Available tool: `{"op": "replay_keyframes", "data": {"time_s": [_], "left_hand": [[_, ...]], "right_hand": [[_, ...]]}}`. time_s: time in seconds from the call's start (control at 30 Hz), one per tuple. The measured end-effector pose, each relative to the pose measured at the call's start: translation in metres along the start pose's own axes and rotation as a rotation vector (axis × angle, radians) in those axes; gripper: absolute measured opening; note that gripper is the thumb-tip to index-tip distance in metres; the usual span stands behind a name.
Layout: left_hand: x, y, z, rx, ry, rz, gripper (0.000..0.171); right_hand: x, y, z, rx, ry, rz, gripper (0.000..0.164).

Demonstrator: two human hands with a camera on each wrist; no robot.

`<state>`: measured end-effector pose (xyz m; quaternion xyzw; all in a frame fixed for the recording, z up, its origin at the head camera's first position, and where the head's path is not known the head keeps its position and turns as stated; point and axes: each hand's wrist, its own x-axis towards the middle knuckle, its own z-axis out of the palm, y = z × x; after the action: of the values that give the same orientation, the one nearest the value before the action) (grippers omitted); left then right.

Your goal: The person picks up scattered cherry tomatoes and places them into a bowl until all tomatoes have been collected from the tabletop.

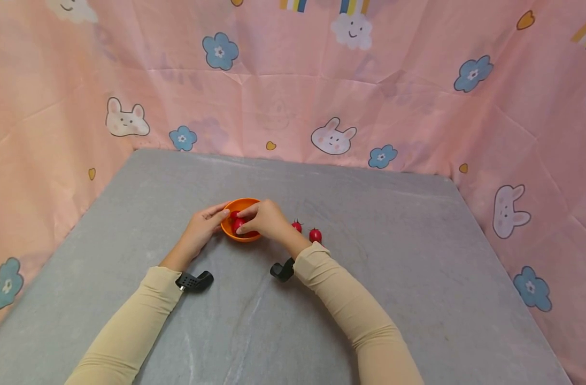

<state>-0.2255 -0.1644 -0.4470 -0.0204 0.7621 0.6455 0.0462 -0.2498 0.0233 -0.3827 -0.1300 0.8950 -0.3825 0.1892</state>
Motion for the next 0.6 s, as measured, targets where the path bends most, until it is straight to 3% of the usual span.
{"op": "replay_keyframes", "data": {"time_s": [0.6], "left_hand": [[-0.0007,0.0015,-0.0007,0.003,0.009,0.000,0.043]], "right_hand": [[0.0023,0.0022,0.0002,-0.013,-0.003,-0.001,0.037]]}}
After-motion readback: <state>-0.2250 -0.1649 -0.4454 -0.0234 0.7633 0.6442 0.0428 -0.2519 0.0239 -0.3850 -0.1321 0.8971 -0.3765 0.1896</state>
